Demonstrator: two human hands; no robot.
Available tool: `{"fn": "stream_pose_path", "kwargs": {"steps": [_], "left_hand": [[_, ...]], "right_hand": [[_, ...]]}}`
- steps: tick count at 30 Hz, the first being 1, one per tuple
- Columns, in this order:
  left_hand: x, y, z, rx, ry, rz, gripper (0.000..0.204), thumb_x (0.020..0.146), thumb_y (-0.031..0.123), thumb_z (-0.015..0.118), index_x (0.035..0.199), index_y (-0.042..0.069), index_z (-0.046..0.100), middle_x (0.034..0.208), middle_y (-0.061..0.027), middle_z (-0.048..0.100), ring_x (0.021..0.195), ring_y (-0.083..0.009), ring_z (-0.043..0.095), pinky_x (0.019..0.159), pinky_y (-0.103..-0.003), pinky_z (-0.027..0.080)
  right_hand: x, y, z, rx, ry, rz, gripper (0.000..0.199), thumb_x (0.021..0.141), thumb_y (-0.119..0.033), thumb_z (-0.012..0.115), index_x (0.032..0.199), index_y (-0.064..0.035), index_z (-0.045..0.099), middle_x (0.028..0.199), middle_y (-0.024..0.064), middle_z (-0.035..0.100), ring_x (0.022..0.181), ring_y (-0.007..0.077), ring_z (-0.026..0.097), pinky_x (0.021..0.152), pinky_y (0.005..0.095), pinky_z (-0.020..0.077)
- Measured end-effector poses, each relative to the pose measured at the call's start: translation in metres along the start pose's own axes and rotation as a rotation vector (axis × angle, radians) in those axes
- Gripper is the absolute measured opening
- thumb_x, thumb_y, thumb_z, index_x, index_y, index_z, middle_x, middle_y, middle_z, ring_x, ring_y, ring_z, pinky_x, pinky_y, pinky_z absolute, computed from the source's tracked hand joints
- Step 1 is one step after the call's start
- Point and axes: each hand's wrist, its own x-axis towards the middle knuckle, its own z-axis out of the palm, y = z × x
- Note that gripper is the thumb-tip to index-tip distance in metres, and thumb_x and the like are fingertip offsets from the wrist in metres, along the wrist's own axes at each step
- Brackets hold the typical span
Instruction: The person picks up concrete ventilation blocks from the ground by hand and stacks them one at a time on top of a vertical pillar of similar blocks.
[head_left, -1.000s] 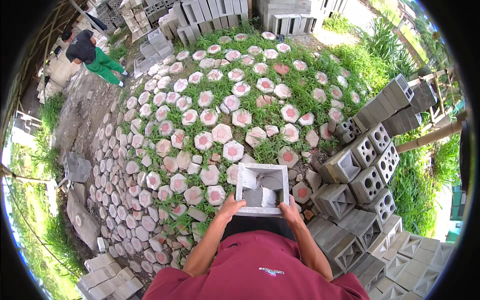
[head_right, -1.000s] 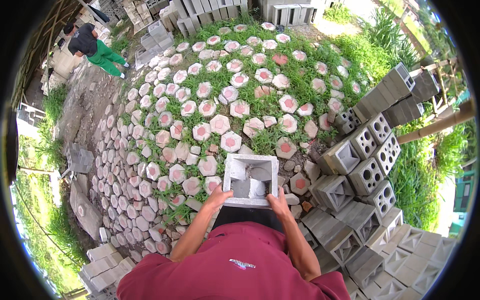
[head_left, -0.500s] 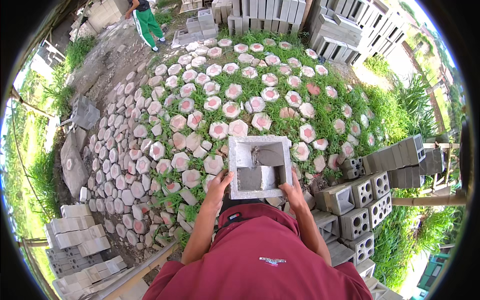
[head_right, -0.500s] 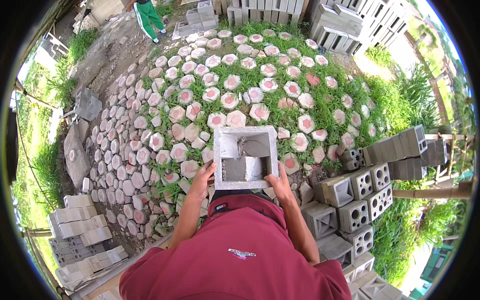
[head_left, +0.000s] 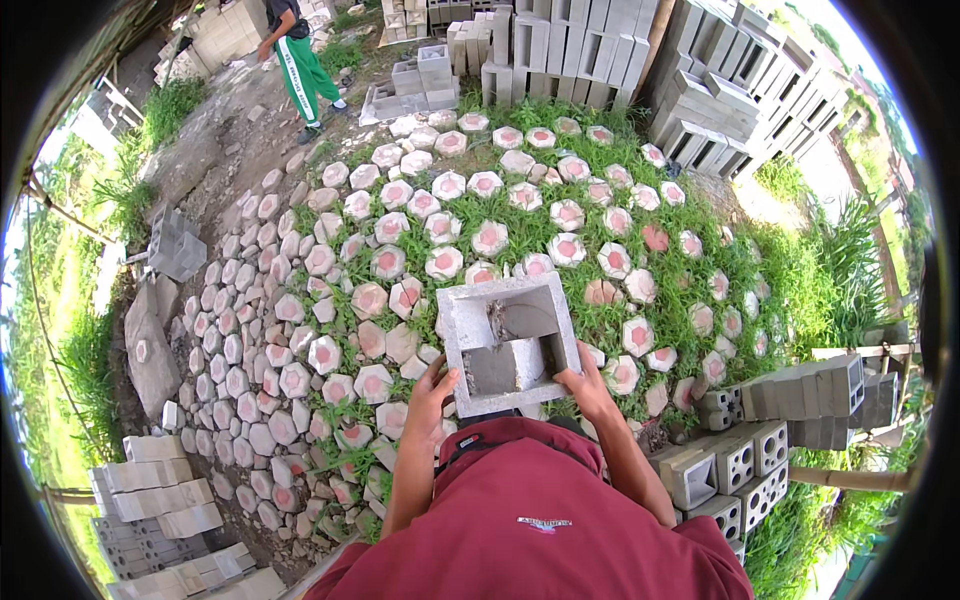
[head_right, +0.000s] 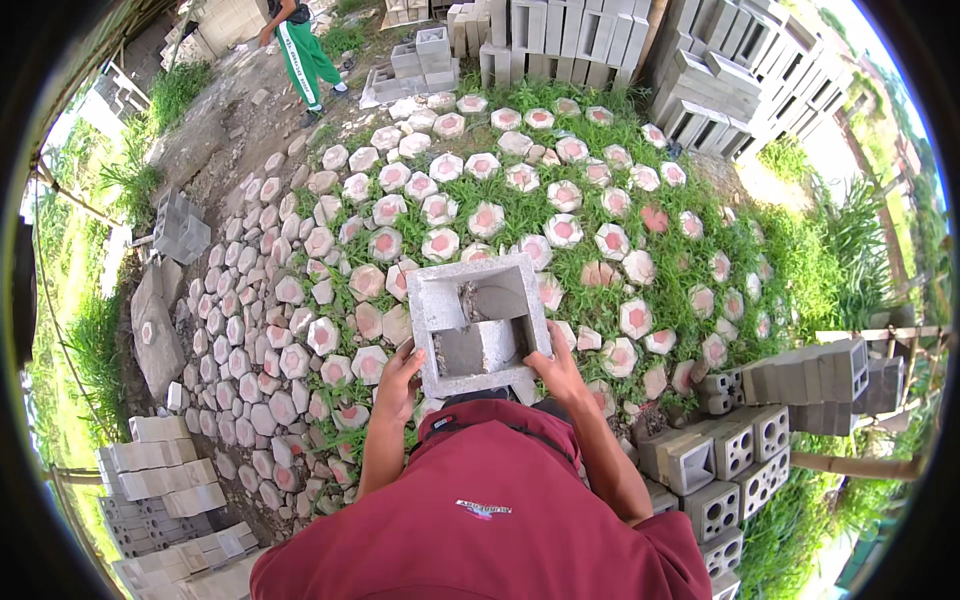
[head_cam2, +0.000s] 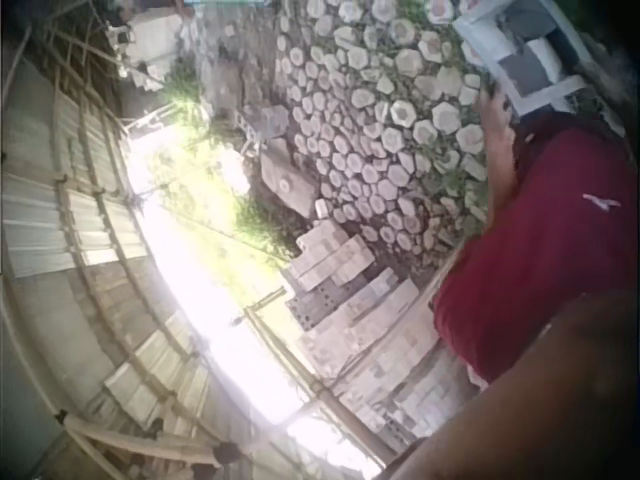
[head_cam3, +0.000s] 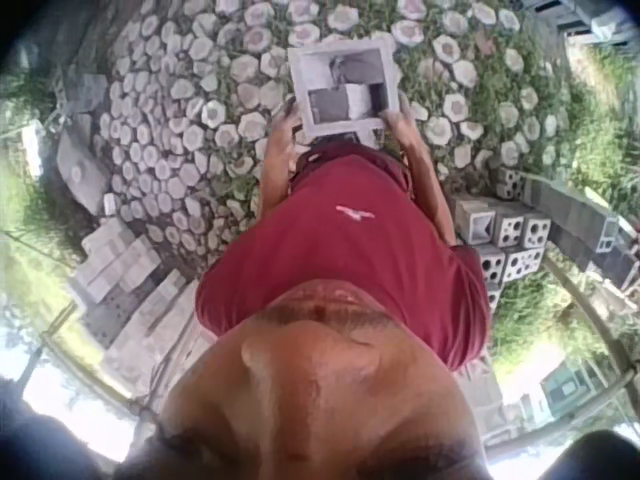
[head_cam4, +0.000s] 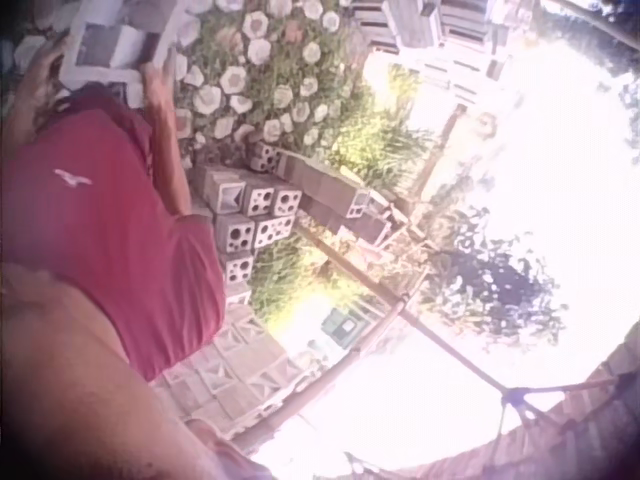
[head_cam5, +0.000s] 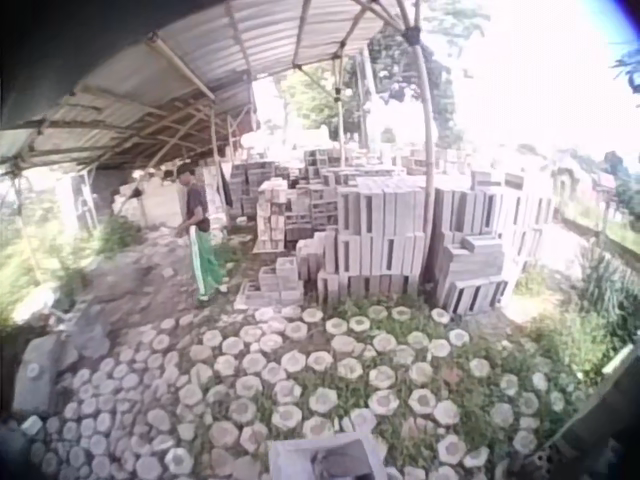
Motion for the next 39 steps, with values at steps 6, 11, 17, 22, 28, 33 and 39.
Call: {"fn": "stream_pose_path", "kwargs": {"steps": [6,11,17,22,28,33,39], "left_hand": [[0.066,0.051,0.003,-0.001,-0.002,0.046,0.059,0.091,0.023,0.063,0.137,-0.004,0.039,0.116,-0.0097,0.059,0.102,-0.0132,0.055,0.091,-0.028,0.042],[0.112,0.086,0.005,-0.002,0.026,0.082,0.055,0.093,0.025,0.060,0.136,-0.004,0.041,0.114,-0.0087,0.059,0.103,-0.0133,0.054,0.091,-0.028,0.041],[0.200,0.117,0.009,0.083,0.058,0.165,0.062,0.083,0.016,0.070,0.134,-0.004,0.042,0.121,-0.0093,0.056,0.109,-0.0167,0.054,0.094,-0.031,0.042],[0.308,0.165,0.014,0.058,0.083,0.149,0.070,0.075,0.006,0.071,0.135,-0.005,0.039,0.121,-0.0115,0.055,0.111,-0.0189,0.053,0.096,-0.033,0.040],[0.414,0.238,0.004,0.187,0.163,0.140,0.072,0.072,0.007,0.067,0.136,-0.005,0.037,0.122,-0.0132,0.054,0.111,-0.0203,0.053,0.095,-0.033,0.041],[0.469,0.276,0.002,0.114,0.189,0.204,0.069,0.071,0.004,0.063,0.135,-0.005,0.039,0.115,-0.0109,0.057,0.102,-0.0173,0.055,0.090,-0.030,0.043],[0.554,0.331,-0.008,0.138,0.217,0.236,0.067,0.069,0.002,0.061,0.133,-0.006,0.041,0.110,-0.0095,0.058,0.094,-0.0161,0.056,0.084,-0.029,0.045]], "right_hand": [[0.078,-0.043,0.013,0.045,-0.012,0.058,0.074,0.074,-0.011,0.060,0.141,0.0001,0.031,0.106,0.0094,0.055,0.083,0.0158,0.051,0.075,0.0278,0.0434],[0.153,-0.059,0.018,0.045,-0.046,0.016,0.073,0.074,-0.010,0.060,0.140,0.0004,0.032,0.118,0.0131,0.051,0.092,0.0187,0.052,0.083,0.0295,0.0433],[0.263,-0.098,0.031,0.018,-0.128,0.092,0.079,0.073,-0.011,0.061,0.144,-0.0004,0.027,0.124,0.0161,0.049,0.100,0.0212,0.051,0.086,0.0311,0.0433],[0.389,-0.132,0.037,0.006,-0.138,0.084,0.079,0.073,-0.013,0.062,0.142,0.0008,0.028,0.107,0.0163,0.056,0.083,0.0198,0.054,0.076,0.0300,0.0448],[0.497,-0.211,0.061,-0.044,-0.241,0.040,0.071,0.075,-0.012,0.060,0.139,0.0000,0.032,0.106,0.0136,0.056,0.086,0.0176,0.053,0.077,0.0294,0.0444],[0.567,-0.248,0.076,-0.034,-0.308,-0.072,0.071,0.076,-0.009,0.060,0.139,0.0006,0.029,0.115,0.0142,0.053,0.095,0.0197,0.053,0.081,0.0308,0.0448],[0.674,-0.288,0.099,-0.092,-0.349,-0.116,0.075,0.074,-0.009,0.062,0.140,0.0023,0.028,0.120,0.0162,0.052,0.103,0.0207,0.052,0.088,0.0317,0.0434]]}}
